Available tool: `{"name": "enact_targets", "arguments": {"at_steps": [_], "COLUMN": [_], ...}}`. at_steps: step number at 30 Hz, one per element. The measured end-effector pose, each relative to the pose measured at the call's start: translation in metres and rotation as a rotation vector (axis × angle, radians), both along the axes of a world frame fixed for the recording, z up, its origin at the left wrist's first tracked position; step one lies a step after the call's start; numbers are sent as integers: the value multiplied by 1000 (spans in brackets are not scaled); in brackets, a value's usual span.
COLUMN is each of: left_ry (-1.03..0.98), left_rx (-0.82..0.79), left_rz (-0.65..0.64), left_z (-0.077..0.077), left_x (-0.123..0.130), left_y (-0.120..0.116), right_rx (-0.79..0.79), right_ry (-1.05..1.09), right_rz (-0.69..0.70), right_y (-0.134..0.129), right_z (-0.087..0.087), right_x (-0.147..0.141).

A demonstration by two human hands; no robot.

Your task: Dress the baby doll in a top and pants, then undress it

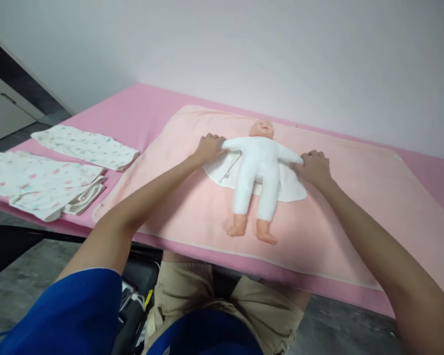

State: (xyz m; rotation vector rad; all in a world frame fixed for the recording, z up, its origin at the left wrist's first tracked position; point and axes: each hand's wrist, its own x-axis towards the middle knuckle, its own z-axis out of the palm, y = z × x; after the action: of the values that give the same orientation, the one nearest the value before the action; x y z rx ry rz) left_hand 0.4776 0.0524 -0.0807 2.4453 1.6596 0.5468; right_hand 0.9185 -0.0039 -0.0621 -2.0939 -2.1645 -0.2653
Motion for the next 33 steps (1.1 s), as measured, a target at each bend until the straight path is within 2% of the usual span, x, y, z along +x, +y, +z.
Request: {"name": "enact_targets", "arguments": {"at_steps": [2,3,5,7,11,13,15,17,19,23,26,28,33], "left_ry": [-40,-66,-107,-105,-28,-27,-56,-86,-97,-119,-152,-146,-19], "left_rx": [115,174,253,262,169,154,171,195,212,214,201,123,-203], "left_rz": [3,-8,-66,-162,-328,-347,-352,-359,-345,-251,-193,-142,26], "left_z": [-3,-4,-4,-3,-3,-6,-9,-11,-11,-9,-9,-8,-2], "left_x": [1,1,1,3,8,11,12,13,14,20,32,44,68], "left_y": [-9,-15,-30,-44,-59,-61,-61,-62,-64,-59,-44,-30,4], "right_rx": [43,89,185,202,87,-38,-146,-159,-93,36,108,155,236], "right_ry": [90,131,201,262,314,258,173,127,150,298,409,457,495], "right_rz": [-88,-73,73,272,549,575,542,514,498,420,406,398,315], "right_y": [-5,-5,-3,6,40,59,72,80,81,80,80,80,73], "right_z": [6,11,23,32,34,28,21,15,11,7,4,3,8], "right_x": [-19,-32,-64,-104,-186,-214,-229,-231,-223,-198,-185,-179,-167]}}
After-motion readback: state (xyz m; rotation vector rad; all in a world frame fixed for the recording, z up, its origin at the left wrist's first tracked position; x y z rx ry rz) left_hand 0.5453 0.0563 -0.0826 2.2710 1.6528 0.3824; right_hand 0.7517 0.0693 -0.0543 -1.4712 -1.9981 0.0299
